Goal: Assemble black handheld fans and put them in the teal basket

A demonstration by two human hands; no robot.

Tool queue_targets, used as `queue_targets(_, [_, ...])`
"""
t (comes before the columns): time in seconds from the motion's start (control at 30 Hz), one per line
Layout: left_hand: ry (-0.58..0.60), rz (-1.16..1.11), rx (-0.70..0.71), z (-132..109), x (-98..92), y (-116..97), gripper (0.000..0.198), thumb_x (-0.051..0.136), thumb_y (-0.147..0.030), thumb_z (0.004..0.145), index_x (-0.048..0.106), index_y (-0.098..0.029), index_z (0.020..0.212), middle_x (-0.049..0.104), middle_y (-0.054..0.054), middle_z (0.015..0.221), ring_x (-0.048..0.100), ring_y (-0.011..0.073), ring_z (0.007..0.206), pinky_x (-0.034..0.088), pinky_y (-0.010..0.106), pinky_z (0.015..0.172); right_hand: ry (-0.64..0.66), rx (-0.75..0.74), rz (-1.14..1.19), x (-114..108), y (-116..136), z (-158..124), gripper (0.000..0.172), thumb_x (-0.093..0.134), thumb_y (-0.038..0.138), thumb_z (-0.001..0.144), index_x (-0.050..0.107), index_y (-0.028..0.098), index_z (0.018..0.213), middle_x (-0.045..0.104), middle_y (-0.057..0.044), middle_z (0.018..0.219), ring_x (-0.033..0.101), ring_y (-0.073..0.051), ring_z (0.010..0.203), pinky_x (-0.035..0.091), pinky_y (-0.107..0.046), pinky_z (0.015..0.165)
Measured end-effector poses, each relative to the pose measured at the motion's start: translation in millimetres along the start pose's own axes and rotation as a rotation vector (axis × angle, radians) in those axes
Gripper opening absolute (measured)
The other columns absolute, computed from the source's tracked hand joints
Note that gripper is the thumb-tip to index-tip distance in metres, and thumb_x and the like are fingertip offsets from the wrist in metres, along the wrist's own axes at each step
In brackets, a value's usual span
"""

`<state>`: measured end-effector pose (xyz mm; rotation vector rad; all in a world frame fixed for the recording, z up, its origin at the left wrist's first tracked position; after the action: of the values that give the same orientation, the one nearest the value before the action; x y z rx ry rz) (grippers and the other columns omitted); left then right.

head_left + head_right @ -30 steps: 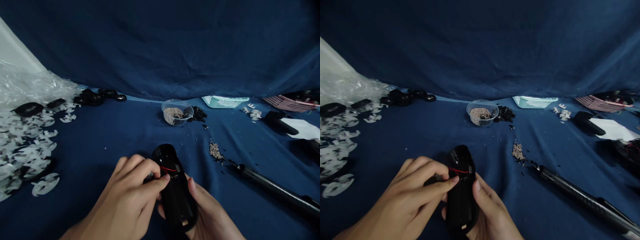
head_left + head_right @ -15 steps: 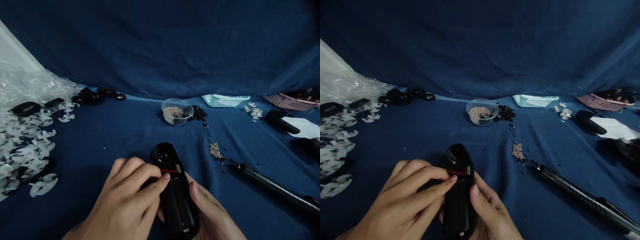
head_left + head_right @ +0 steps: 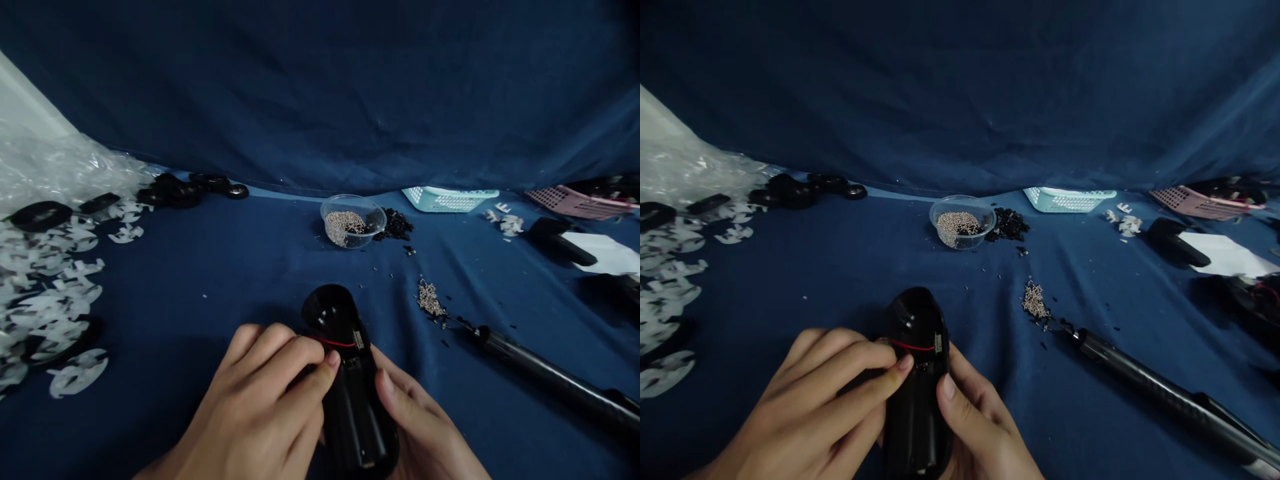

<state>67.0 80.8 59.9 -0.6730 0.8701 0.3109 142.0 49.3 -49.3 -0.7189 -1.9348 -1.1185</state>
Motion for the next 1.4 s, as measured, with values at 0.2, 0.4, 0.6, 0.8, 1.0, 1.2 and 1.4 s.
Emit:
queue_targets(0.2, [0.103,-0.070,-0.097,-3,12.3,14,0.028,0.048,-0.006,0.088,0.070,-0.024,0.084,0.066,-0.002,0.087,0.054,0.0145,0.077,0.037,0.033,0.068,0.010,0.045,-0.034,-3,-6,4,0.041,0.058,0.034,0.093,0.053,0.020,0.132,0.072,-0.008,0.103,0.070,-0.015,0.090,0.054,-0.022,0.075])
queue_targets(0.4, [-0.094,0.119,-0.167,-7,-28.8,36,0.030,0.056,-0.024,0.088,0.062,-0.029,0.117,0.062,0.003,0.111,0.058,0.0215,0.097,0.045,0.038,0.083,-0.033,-0.009,-0.078,-7,0,3,0.049,0.063,0.041,0.089,0.054,0.018,0.131,0.066,-0.014,0.118,0.064,-0.022,0.107,0.050,-0.038,0.092])
queue_targets(0.6, [0.196,0.127,-0.468,-33,-5.6,104,0.056,0.058,-0.053,0.083,0.052,-0.029,0.133,0.070,0.008,0.112,0.069,0.0270,0.087,0.054,0.036,0.067,-0.163,-0.144,-0.254,-21,14,1,0.057,0.060,0.051,0.087,0.050,0.025,0.136,0.059,-0.012,0.130,0.062,-0.025,0.107,0.055,-0.036,0.077])
queue_targets(0.8, [0.331,-0.264,-0.566,-36,17.7,97,0.049,0.072,-0.042,0.071,0.064,-0.028,0.118,0.074,0.006,0.105,0.069,0.0291,0.098,0.052,0.035,0.081,-0.257,-0.204,-0.459,-17,24,-8,0.056,0.068,0.046,0.084,0.050,0.033,0.136,0.060,-0.005,0.131,0.061,-0.023,0.110,0.055,-0.035,0.078])
queue_targets(1.0, [0.369,-0.564,-0.705,-36,34.4,76,0.027,0.074,-0.027,0.067,0.064,-0.023,0.091,0.074,0.000,0.086,0.068,0.0235,0.083,0.049,0.030,0.074,-0.395,-0.275,-0.480,-19,27,-14,0.058,0.070,0.048,0.080,0.054,0.029,0.132,0.067,-0.004,0.119,0.065,-0.022,0.097,0.054,-0.035,0.081])
queue_targets(1.2, [0.053,-0.665,-0.834,-49,32.0,76,0.026,0.070,-0.032,0.074,0.055,-0.022,0.094,0.070,0.001,0.088,0.066,0.0238,0.088,0.049,0.035,0.078,-0.617,-0.681,-0.848,12,48,-44,0.060,0.077,0.036,0.071,0.056,0.033,0.127,0.061,-0.001,0.129,0.051,-0.025,0.123,0.040,-0.036,0.102])
queue_targets(1.4, [-0.215,-0.967,-0.988,-70,45.0,66,0.025,0.062,-0.038,0.079,0.058,-0.021,0.097,0.072,0.006,0.091,0.070,0.0236,0.081,0.055,0.036,0.068,-0.805,-0.993,-1.349,66,50,-63,0.066,0.071,0.027,0.073,0.043,0.029,0.133,0.056,-0.007,0.130,0.051,-0.029,0.117,0.041,-0.043,0.097])
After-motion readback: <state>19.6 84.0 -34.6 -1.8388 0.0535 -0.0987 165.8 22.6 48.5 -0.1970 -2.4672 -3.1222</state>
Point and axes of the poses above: each hand's wrist, its own z-axis towards the middle knuckle, its own x-axis out of the palm, y = z × x, the point moved 10 cm from there along z, towards the middle knuckle
